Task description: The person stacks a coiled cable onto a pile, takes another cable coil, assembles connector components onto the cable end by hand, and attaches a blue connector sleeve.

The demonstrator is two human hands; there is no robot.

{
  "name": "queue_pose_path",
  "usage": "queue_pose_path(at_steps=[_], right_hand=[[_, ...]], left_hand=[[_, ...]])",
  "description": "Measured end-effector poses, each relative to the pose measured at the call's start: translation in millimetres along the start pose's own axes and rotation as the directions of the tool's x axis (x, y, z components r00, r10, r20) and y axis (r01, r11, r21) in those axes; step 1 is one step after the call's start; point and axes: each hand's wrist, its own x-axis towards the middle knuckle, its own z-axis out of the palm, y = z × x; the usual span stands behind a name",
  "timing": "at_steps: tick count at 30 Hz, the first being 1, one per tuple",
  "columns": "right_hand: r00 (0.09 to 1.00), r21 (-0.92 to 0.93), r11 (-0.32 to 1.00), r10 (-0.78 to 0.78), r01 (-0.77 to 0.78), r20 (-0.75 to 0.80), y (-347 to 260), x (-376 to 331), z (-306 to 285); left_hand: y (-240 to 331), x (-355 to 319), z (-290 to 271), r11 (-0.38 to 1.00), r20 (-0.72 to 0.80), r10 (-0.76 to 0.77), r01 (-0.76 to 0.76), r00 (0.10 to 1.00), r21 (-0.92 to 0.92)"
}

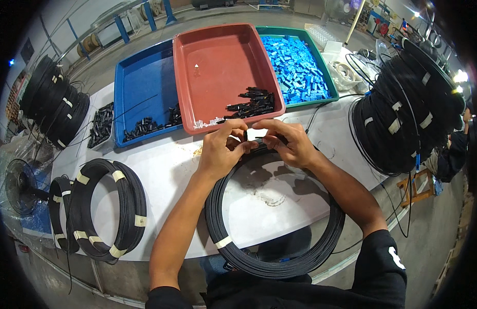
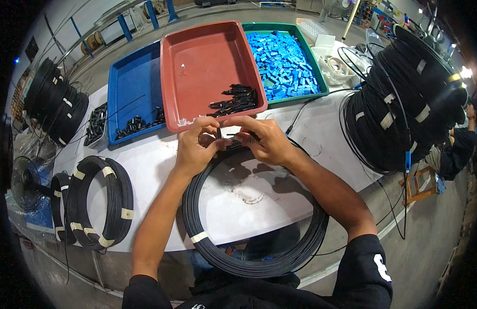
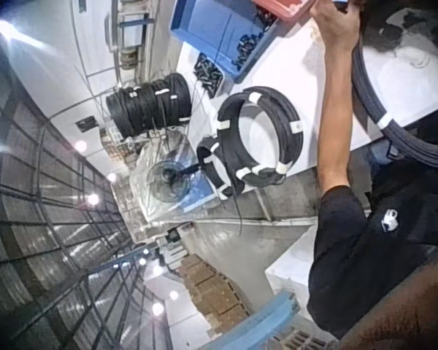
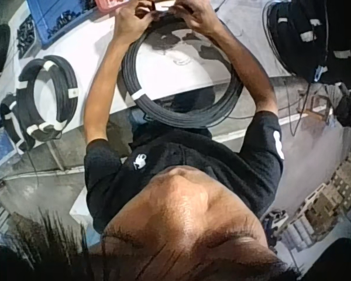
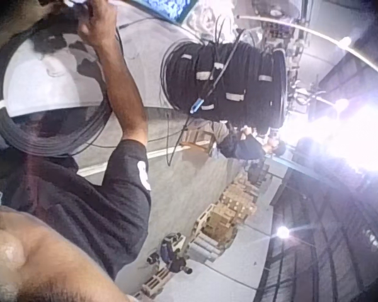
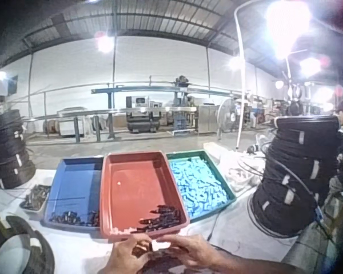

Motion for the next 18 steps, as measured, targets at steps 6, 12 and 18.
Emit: queue_pose_path(at_steps=[6, 12, 18], right_hand=[[0.995, -0.076, 0.995, 0.075, -0.069, 0.073, -2, -2, 0], [0.992, -0.053, 0.993, 0.106, -0.102, 0.065, -8, -1, 0], [0.989, -0.068, 0.989, 0.132, -0.128, 0.065, -2, -4, 1]], left_hand=[[3, 0, 0, 0.996, -0.014, -0.047, 0.045, 0.999, -0.072], [-6, -1, -1, 0.999, -0.004, 0.025, -0.025, 1.000, -0.029], [9, -1, -2, 0.980, 0.010, -0.195, 0.195, 0.981, -0.042]])
